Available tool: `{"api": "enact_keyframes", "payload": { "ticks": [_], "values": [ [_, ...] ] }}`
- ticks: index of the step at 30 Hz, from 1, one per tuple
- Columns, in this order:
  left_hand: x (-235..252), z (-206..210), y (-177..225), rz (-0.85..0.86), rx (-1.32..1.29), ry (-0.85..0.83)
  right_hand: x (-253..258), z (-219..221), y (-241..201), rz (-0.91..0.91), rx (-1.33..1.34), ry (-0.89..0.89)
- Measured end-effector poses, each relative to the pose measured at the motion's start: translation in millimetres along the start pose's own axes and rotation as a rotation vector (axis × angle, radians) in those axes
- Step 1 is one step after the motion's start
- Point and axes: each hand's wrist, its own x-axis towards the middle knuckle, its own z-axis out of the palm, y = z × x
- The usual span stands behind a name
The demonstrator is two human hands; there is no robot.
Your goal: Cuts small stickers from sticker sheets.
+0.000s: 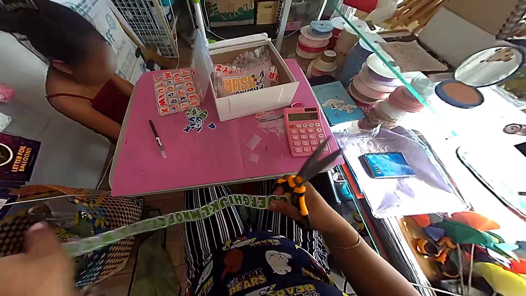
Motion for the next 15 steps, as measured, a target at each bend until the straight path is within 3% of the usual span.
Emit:
{"api": "enact_keyframes", "payload": {
  "ticks": [2,4,7,11,15],
  "values": [
    [-20,25,70,0.278,-0.296,-0.132,17,8,-13,0.033,-0.106,-0.088],
    [-44,61,125,0.442,-0.57,-0.48,33,14,-22,0.052,-0.182,-0.182],
    [-57,111,173,0.627,-0.754,-1.033,49,16,-30,0.073,-0.232,-0.225],
    [-37,136,188,0.405,-0.837,-1.333,52,-5,-28,0.115,-0.227,-0.043],
    [-29,152,184,0.378,-0.883,-1.452,51,-18,-23,0.158,-0.206,0.109]
  ]
}}
